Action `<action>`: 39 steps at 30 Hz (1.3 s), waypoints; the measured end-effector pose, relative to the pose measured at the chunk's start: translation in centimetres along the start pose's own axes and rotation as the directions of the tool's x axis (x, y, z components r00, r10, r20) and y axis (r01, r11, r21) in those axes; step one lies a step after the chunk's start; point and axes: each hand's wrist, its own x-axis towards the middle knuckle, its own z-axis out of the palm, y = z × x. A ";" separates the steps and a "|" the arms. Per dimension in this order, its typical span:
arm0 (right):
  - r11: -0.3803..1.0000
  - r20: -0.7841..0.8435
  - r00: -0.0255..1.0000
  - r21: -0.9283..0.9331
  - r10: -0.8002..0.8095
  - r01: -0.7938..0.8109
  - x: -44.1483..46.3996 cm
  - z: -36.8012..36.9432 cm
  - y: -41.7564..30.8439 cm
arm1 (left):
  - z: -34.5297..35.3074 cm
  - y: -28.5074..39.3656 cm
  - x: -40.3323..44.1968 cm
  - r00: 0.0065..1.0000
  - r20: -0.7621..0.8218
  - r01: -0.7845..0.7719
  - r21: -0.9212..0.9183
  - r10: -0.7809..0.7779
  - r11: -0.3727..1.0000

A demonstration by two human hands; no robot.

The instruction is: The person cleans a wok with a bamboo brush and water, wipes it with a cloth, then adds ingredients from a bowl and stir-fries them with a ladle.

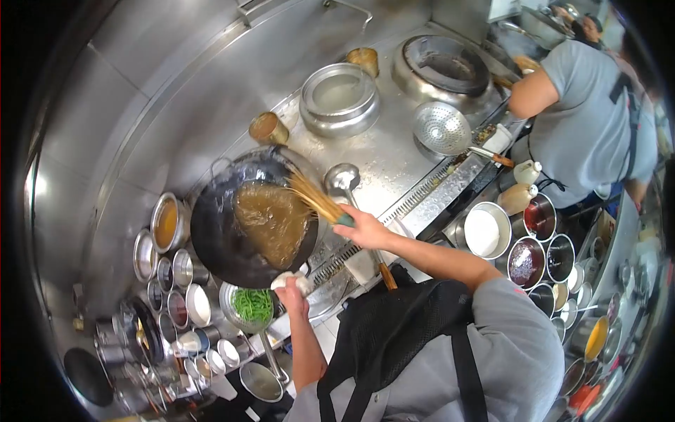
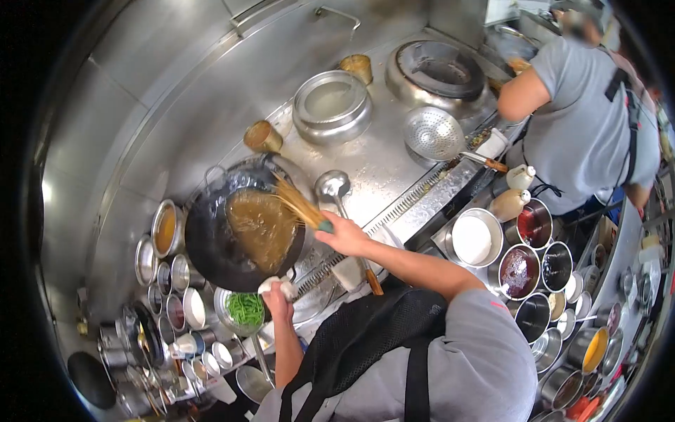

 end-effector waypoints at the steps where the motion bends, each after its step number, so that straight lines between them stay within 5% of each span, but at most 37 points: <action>1: 0.977 0.167 0.983 0.184 0.076 -0.107 0.4 0.3 -2.7 | 0.6 -1.1 0.1 0.995 -0.046 -0.088 0.024 0.089 0.996; 2: 0.898 0.258 0.965 0.412 0.050 -0.156 1.1 1.7 -3.9 | 1.0 -0.8 -0.3 0.999 -0.040 0.000 0.087 0.003 0.996; 7: 0.787 0.514 0.850 0.474 0.117 -0.395 4.8 6.3 -6.8 | 7.3 2.7 -4.8 0.900 -0.081 -0.354 0.441 0.429 0.825; 14: 0.622 0.574 0.817 0.619 0.059 -0.480 5.8 3.1 -6.9 | 7.8 2.9 -5.3 0.905 0.026 -0.321 0.694 0.424 0.644; 16: 0.545 0.611 0.791 0.662 0.006 -0.515 5.7 0.1 -6.5 | 7.1 1.9 -4.6 0.827 0.146 -0.377 0.861 0.543 0.342; 19: 0.420 0.646 0.761 0.705 -0.052 -0.571 5.3 -2.7 -5.7 | 7.3 2.8 -4.8 0.807 0.250 -0.429 0.870 0.535 0.241; 21: 0.408 0.644 0.764 0.708 -0.040 -0.576 4.9 -3.8 -6.2 | 7.8 3.8 -4.8 0.785 0.297 -0.464 0.863 0.544 0.199; 24: 0.398 0.618 0.785 0.732 -0.046 -0.553 4.6 -1.9 -6.3 | 8.1 5.2 -4.6 0.839 0.279 -0.451 0.838 0.468 0.308; 26: 0.574 0.494 0.869 0.709 0.009 -0.410 3.1 0.5 -7.7 | 7.1 4.2 -3.3 0.747 0.288 -0.499 0.839 0.600 0.218; 28: 0.819 0.545 0.838 0.486 -0.011 -0.305 2.2 2.3 -7.3 | 6.2 4.3 -2.2 0.751 0.279 -0.523 0.804 0.598 0.282; 29: 0.920 0.498 0.856 0.385 -0.137 -0.077 2.0 3.3 -6.0 | 5.8 4.6 -1.8 0.779 0.248 -0.512 0.782 0.576 0.356; 31: 0.931 0.421 0.840 0.026 -0.341 0.365 3.2 5.7 0.1 | 5.6 5.6 -1.2 0.850 0.133 -0.449 0.688 0.509 0.570; 32: 0.822 0.392 0.816 -0.211 -0.425 0.530 3.9 6.2 3.1 | 5.1 5.5 -0.7 0.850 0.126 -0.450 0.678 0.511 0.582; 34: 0.761 0.393 0.913 -0.624 0.110 0.177 6.8 2.3 1.9 | 3.0 5.0 0.7 0.924 0.021 -0.318 0.595 0.381 0.738; 36: 0.698 0.123 0.990 -0.715 0.068 0.041 10.0 -0.7 1.2 | 1.7 3.5 2.2 0.916 -0.003 -0.346 0.506 0.402 0.790; 38: 0.720 -0.061 0.989 -0.692 -0.133 0.054 11.6 -1.6 -1.6 | 0.8 2.5 3.0 0.976 -0.063 -0.200 0.107 0.208 0.974; 39: 0.714 -0.062 0.990 -0.699 -0.127 0.048 10.8 -1.6 -2.7 | -0.2 1.8 3.8 0.991 -0.039 -0.126 0.054 0.129 0.990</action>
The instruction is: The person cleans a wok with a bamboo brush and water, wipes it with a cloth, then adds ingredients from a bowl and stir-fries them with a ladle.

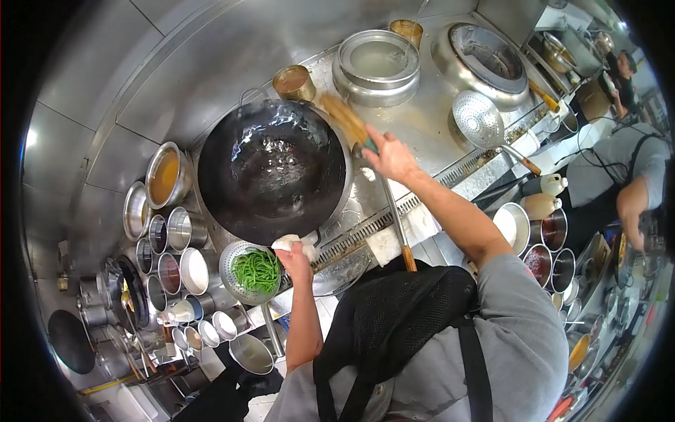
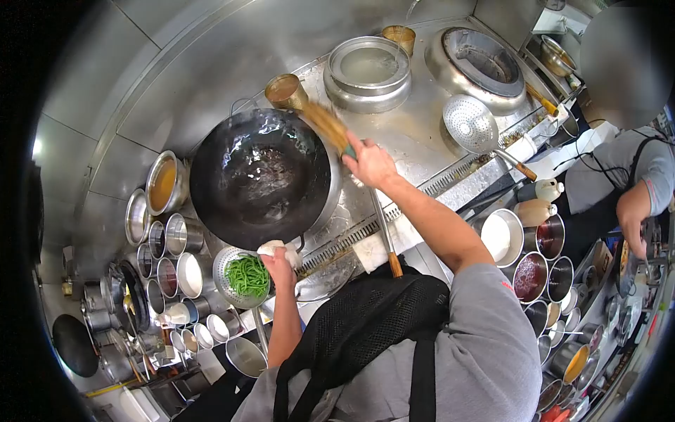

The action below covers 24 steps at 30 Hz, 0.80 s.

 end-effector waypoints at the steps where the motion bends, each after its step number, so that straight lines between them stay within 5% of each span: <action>1: 0.993 -0.129 0.991 0.116 0.028 -0.013 -0.4 -1.1 -1.0 | -0.5 -0.8 0.5 1.000 0.002 0.003 -0.008 -0.002 1.000; 3: 0.973 -0.255 0.966 0.231 0.047 0.014 -1.3 -1.5 -2.8 | -1.6 -1.7 2.1 0.962 0.119 0.268 -0.255 -0.245 0.929; 5: 0.953 -0.558 0.829 0.227 -0.040 0.198 -5.6 -0.1 -4.3 | -1.3 -1.6 2.2 0.931 0.167 0.359 -0.250 -0.326 0.899; 7: 0.955 -0.449 0.893 0.270 0.011 0.125 -11.3 3.3 -4.5 | -0.3 -1.7 1.9 0.938 0.123 0.343 -0.178 -0.325 0.922; 9: 0.958 -0.127 0.983 0.271 0.131 -0.093 -17.2 8.1 -3.2 | -0.3 -1.4 2.6 0.892 0.243 0.430 -0.189 -0.382 0.883; 11: 0.985 0.314 0.936 0.010 0.158 -0.170 -20.3 12.9 0.2 | -0.9 -3.4 3.8 0.879 0.235 0.456 -0.167 -0.414 0.874; 15: 0.957 0.116 0.961 0.121 0.251 -0.264 -19.0 11.2 -3.3 | -3.8 -0.8 3.1 0.845 0.253 0.486 0.006 -0.471 0.874; 17: 0.939 0.136 0.955 0.194 0.262 -0.285 -17.4 10.5 -3.4 | -7.6 -0.2 2.1 0.834 0.335 0.443 0.067 -0.439 0.894; 24: 0.969 0.296 0.925 -0.003 0.237 -0.248 -13.1 11.5 -0.7 | -19.2 2.6 -5.2 0.844 0.332 0.209 0.521 -0.422 0.828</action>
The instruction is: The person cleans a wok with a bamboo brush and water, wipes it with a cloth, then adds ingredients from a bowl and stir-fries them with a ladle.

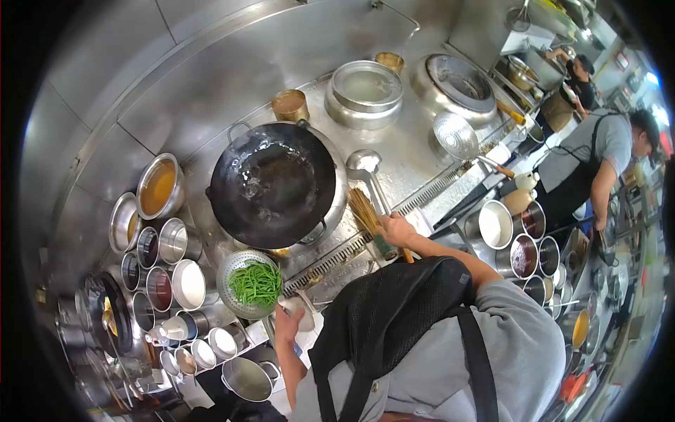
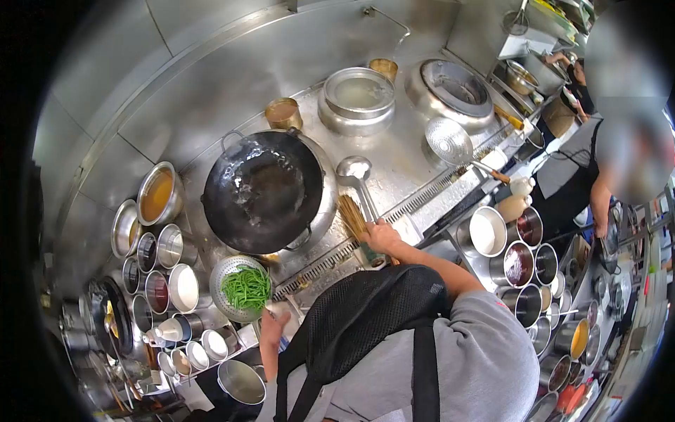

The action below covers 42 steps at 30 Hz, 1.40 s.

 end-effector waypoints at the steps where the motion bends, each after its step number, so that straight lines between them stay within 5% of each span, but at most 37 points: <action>1: 1.000 -0.004 1.000 -0.009 -0.012 0.012 0.8 -0.3 0.0 | -0.1 -1.0 -0.6 1.000 -0.002 -0.014 0.005 0.014 1.000; 3: 0.993 -0.113 0.993 -0.105 0.041 -0.053 2.5 -0.3 0.9 | -0.1 -2.6 -0.9 1.000 -0.007 -0.030 0.004 0.030 1.000; 5: 0.984 -0.064 0.996 -0.163 0.066 -0.075 3.5 -1.1 1.0 | 0.9 -4.9 -0.1 0.978 -0.179 0.014 0.561 0.104 0.828; 6: 0.976 -0.026 0.995 -0.194 0.091 -0.095 3.7 -1.2 1.0 | 1.1 -6.4 0.5 0.954 -0.201 -0.058 0.603 0.222 0.796; 9: 0.987 -0.024 0.996 -0.138 0.085 -0.088 4.3 2.4 3.8 | 2.3 -4.7 -0.2 0.908 -0.379 -0.032 0.363 0.179 0.931; 10: 0.988 -0.032 0.995 -0.121 0.093 -0.096 4.2 2.5 3.7 | 2.4 -6.4 0.5 0.876 -0.396 -0.131 0.355 0.276 0.926; 17: 0.972 -0.210 0.953 0.137 0.216 -0.191 4.2 0.1 6.3 | 2.9 -3.8 -1.0 0.831 -0.473 -0.029 0.490 0.294 0.871; 19: 0.927 -0.278 0.942 0.366 0.190 -0.079 3.3 -2.5 7.6 | 2.5 -3.4 -0.5 0.793 -0.434 -0.103 0.595 0.427 0.797; 25: 0.880 -0.507 0.841 0.466 0.187 0.085 2.4 -7.0 10.9 | 6.2 8.6 3.6 0.670 -0.496 -0.287 0.514 0.553 0.808; 27: 0.860 -0.448 0.851 0.510 0.274 -0.009 4.7 -11.9 10.0 | 8.0 12.6 5.5 0.634 -0.503 -0.399 0.440 0.588 0.805; 31: 0.847 -0.562 0.794 0.518 0.234 0.117 14.0 -18.9 10.6 | 15.3 20.7 8.6 0.584 -0.446 -0.578 0.359 0.678 0.733; 33: 0.860 -0.468 0.825 0.508 0.317 -0.042 19.1 -22.4 10.0 | 20.1 25.0 9.5 0.521 -0.247 -0.663 0.486 0.817 0.570; 36: 0.884 -0.490 0.810 0.461 0.322 -0.073 28.2 -23.5 10.2 | 26.5 31.0 10.7 0.401 0.067 -0.795 0.522 0.914 0.310; 38: 0.827 -0.246 0.942 0.560 0.229 -0.055 32.2 -23.2 10.2 | 29.2 33.5 12.7 0.384 0.166 -0.818 0.517 0.908 0.251; 39: 0.826 -0.246 0.944 0.562 0.221 -0.047 33.1 -22.6 10.6 | 30.2 34.6 13.8 0.384 0.209 -0.824 0.516 0.899 0.232; 40: 0.487 -0.062 0.985 0.873 0.160 -0.024 33.3 -21.9 10.9 | 31.1 35.4 15.1 0.381 0.203 -0.821 0.523 0.902 0.229; 41: 0.053 0.074 0.997 0.996 0.014 -0.074 33.2 -21.6 11.2 | 32.0 35.9 16.8 0.439 0.217 -0.816 0.502 0.872 0.286; 42: -0.079 0.072 0.993 0.994 -0.094 -0.080 32.3 -21.3 11.6 | 32.9 36.4 18.8 0.494 0.230 -0.806 0.482 0.838 0.343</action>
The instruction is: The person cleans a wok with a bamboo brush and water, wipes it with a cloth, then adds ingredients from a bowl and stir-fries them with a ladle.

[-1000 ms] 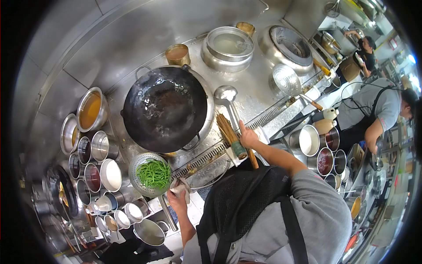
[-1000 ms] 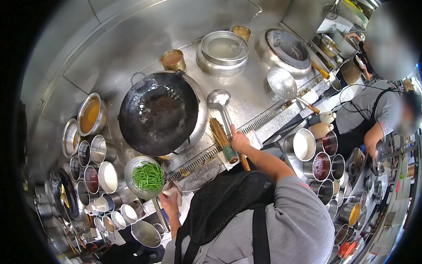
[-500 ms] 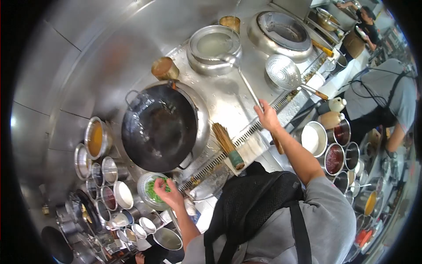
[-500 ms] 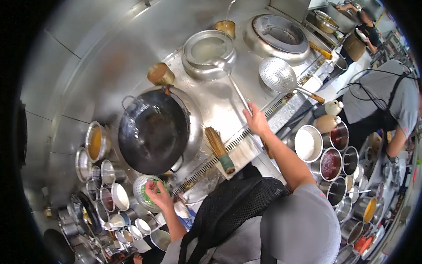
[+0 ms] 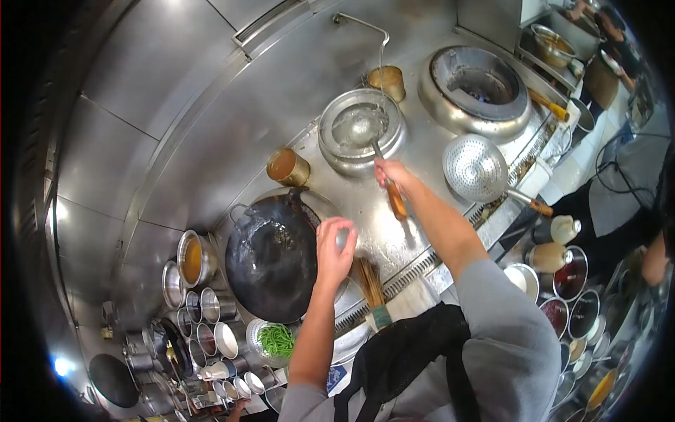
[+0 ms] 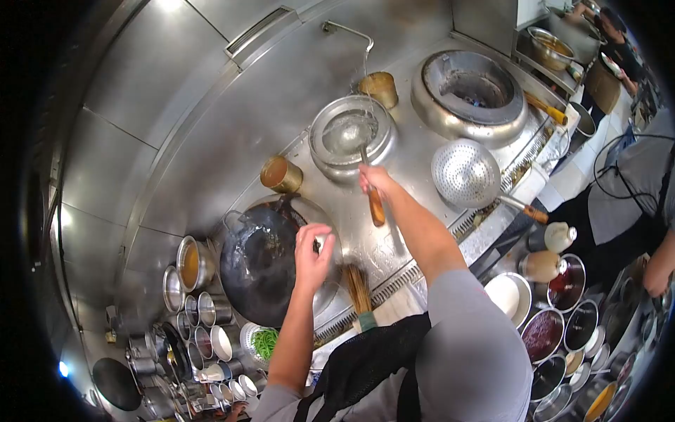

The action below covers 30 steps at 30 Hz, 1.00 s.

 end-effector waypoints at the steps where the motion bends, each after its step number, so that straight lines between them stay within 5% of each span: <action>1: 0.991 0.109 0.994 0.132 -0.002 -0.013 -1.3 -0.4 0.8 | 1.4 -1.3 1.6 1.000 -0.012 -0.001 0.006 0.001 1.000; 3: 0.984 0.138 0.990 0.174 0.021 -0.045 -4.7 -0.1 0.9 | 4.9 -4.2 5.2 0.917 0.130 0.392 -0.475 -0.377 0.788; 6: 0.988 0.167 0.986 0.157 -0.028 0.002 -7.4 -0.4 2.3 | 10.2 -7.0 10.8 0.841 0.086 0.468 -0.611 -0.535 0.638; 10: 0.994 0.283 0.959 0.112 -0.026 -0.007 -10.3 -0.1 1.0 | 16.1 -8.9 15.9 0.715 -0.090 0.599 -0.431 -0.693 0.675; 12: 0.996 0.269 0.959 0.008 -0.087 0.088 -9.3 0.3 1.0 | 18.0 -11.0 18.3 0.718 0.167 0.665 -0.452 -0.676 0.594; 14: 0.941 0.207 0.954 -0.217 -0.216 0.260 -7.1 0.4 1.4 | 17.0 -8.0 20.6 0.663 0.216 0.700 -0.519 -0.717 0.491; 16: 0.911 0.140 0.963 -0.319 -0.228 0.262 -3.7 0.2 3.1 | 17.3 -7.9 21.8 0.602 0.266 0.723 -0.581 -0.753 0.373; 19: 0.819 0.099 0.940 -0.467 -0.327 0.334 -2.1 0.3 4.5 | 18.7 -10.0 22.5 0.593 0.082 0.726 -0.486 -0.801 0.487; 21: 0.777 -0.109 0.972 -0.622 -0.209 0.097 -3.6 1.8 3.5 | 18.4 -9.0 22.1 0.642 -0.003 0.716 -0.355 -0.766 0.602; 23: 0.758 -0.065 0.946 -0.617 -0.319 0.213 -2.7 0.6 5.4 | 19.0 -9.7 20.2 0.691 -0.112 0.635 -0.378 -0.714 0.674; 25: 0.659 -0.061 0.808 -0.616 -0.586 0.432 -3.3 0.1 4.7 | 17.0 -7.8 18.2 0.843 0.109 0.525 -0.379 -0.526 0.762; 26: 0.659 -0.050 0.806 -0.606 -0.590 0.445 -2.5 -1.0 4.5 | 16.2 -7.9 16.6 0.833 0.089 0.534 -0.384 -0.546 0.753; 28: 0.659 -0.025 0.809 -0.595 -0.587 0.460 -1.6 -2.7 3.2 | 13.8 -8.0 12.3 0.939 0.105 0.342 -0.220 -0.326 0.914; 30: 0.479 -0.086 0.837 -0.849 -0.540 0.222 -1.7 -3.3 0.7 | 11.7 -9.2 7.2 0.937 0.159 0.340 -0.227 -0.310 0.913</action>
